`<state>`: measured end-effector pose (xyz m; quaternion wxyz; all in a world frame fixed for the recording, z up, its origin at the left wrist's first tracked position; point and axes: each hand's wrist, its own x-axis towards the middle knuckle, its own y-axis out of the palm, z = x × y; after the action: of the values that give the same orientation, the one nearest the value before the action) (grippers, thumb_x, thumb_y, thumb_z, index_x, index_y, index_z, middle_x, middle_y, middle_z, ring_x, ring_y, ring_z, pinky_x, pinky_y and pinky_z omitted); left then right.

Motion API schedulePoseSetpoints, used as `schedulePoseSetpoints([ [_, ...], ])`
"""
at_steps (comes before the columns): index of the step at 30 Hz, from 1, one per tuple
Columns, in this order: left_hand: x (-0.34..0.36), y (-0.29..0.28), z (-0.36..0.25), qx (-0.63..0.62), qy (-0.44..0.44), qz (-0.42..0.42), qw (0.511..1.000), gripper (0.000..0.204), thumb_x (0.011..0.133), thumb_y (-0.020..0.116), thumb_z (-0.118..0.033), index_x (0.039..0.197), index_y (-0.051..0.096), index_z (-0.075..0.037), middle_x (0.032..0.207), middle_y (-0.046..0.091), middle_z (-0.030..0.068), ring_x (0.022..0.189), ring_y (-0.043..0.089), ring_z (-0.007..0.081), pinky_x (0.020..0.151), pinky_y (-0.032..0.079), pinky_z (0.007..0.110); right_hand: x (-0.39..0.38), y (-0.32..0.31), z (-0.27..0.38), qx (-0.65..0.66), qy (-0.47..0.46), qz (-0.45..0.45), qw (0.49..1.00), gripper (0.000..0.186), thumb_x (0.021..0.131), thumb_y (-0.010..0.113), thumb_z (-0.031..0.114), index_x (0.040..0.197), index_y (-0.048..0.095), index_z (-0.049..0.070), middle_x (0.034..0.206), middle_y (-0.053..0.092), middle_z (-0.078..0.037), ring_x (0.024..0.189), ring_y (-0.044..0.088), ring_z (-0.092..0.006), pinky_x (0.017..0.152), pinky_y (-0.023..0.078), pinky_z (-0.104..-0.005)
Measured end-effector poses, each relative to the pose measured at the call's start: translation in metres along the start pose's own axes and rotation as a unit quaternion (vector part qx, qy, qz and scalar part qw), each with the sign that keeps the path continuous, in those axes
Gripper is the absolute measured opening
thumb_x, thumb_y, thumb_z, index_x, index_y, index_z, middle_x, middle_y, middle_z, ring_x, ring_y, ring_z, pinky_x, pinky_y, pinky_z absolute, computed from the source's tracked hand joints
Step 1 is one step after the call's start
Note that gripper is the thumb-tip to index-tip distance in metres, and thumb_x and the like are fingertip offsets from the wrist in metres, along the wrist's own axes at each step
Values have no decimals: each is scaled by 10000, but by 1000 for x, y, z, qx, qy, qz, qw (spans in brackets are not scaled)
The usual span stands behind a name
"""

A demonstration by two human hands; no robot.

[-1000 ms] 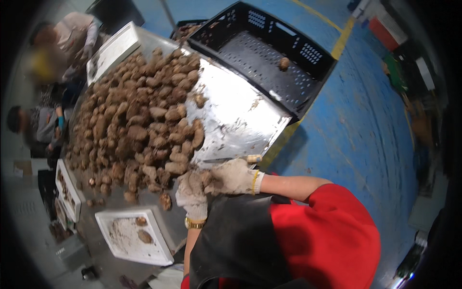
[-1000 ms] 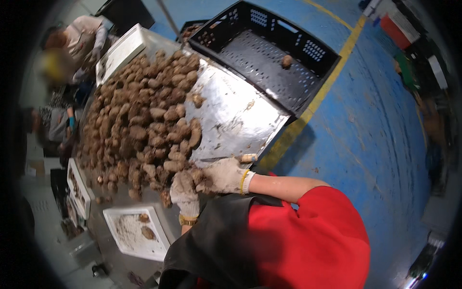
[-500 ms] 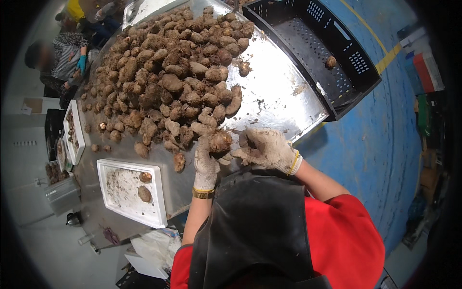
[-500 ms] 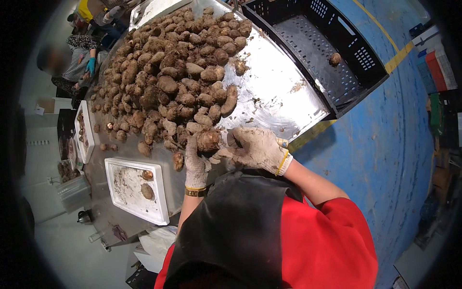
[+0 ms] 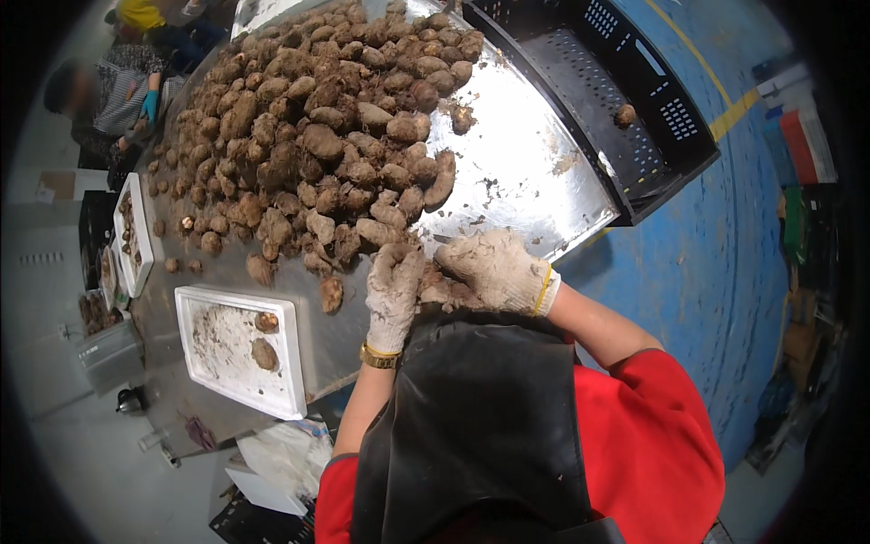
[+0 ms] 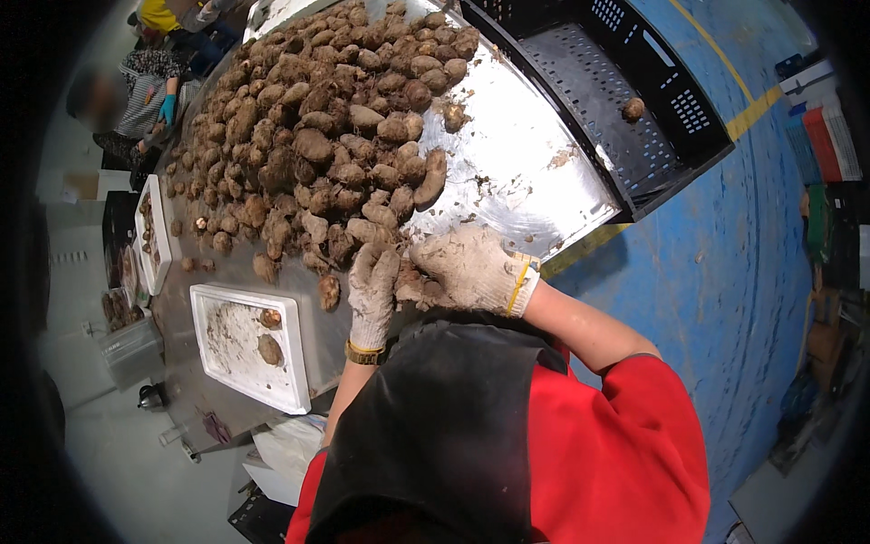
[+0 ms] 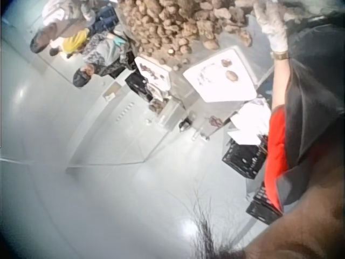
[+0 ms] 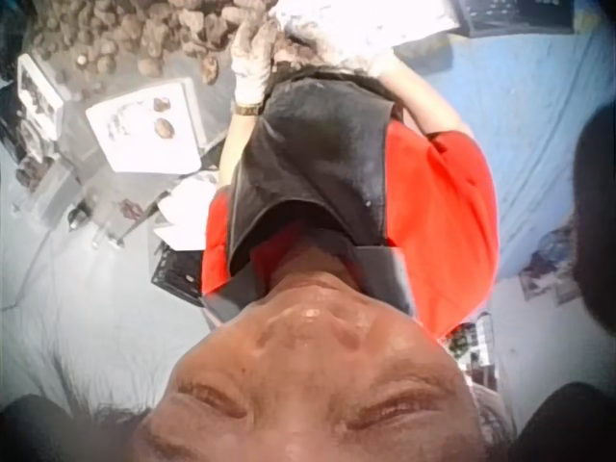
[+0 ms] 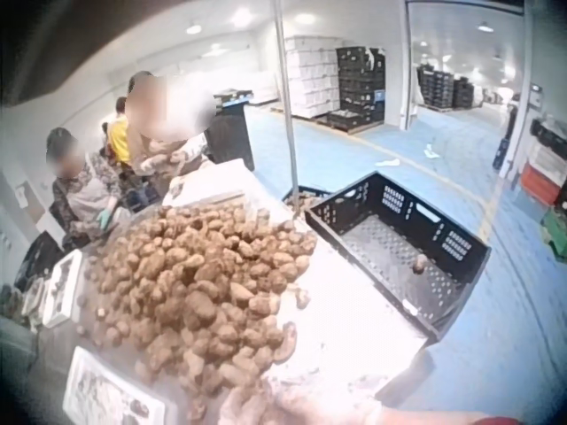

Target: The person peels a large pile of root vegetables using a small knife, removing the outer skin and placing the peeled items into a white tray. The person works continuously at a metal table in a shared workspace.

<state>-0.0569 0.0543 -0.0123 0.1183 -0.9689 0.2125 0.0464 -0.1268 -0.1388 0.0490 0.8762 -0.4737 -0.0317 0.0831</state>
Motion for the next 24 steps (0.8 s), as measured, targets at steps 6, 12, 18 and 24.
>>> schedulePoseSetpoints([
  [6,-12,7,-17,46,83,-29,995,228,930,674,-192,1062,646,-8,974,647,142,909,633,284,811,503,368,-1,25,-19,13,-60,-48,997,297,853,657,407,913,648,116,848,670,-87,760,671,-317,637,529,-444],
  [12,-11,-10,-6,13,13,21,1000,306,989,621,-226,1210,628,-14,1111,675,105,997,655,193,847,529,331,4,19,-8,40,-7,-56,998,334,848,730,411,980,671,109,841,659,-101,766,656,-324,648,512,-415],
  [18,-53,-59,40,-433,-82,-24,897,408,999,610,-256,1314,579,1,1080,701,120,955,685,197,825,564,325,13,21,10,126,23,-8,992,278,872,738,310,1024,674,86,879,699,-106,802,683,-302,715,532,-371],
  [24,-155,-128,80,-571,-118,-341,737,404,986,586,-341,1180,620,12,980,664,109,798,627,190,675,536,348,21,32,5,115,10,21,993,287,871,717,368,1013,675,122,891,694,-90,834,675,-321,714,528,-396],
])
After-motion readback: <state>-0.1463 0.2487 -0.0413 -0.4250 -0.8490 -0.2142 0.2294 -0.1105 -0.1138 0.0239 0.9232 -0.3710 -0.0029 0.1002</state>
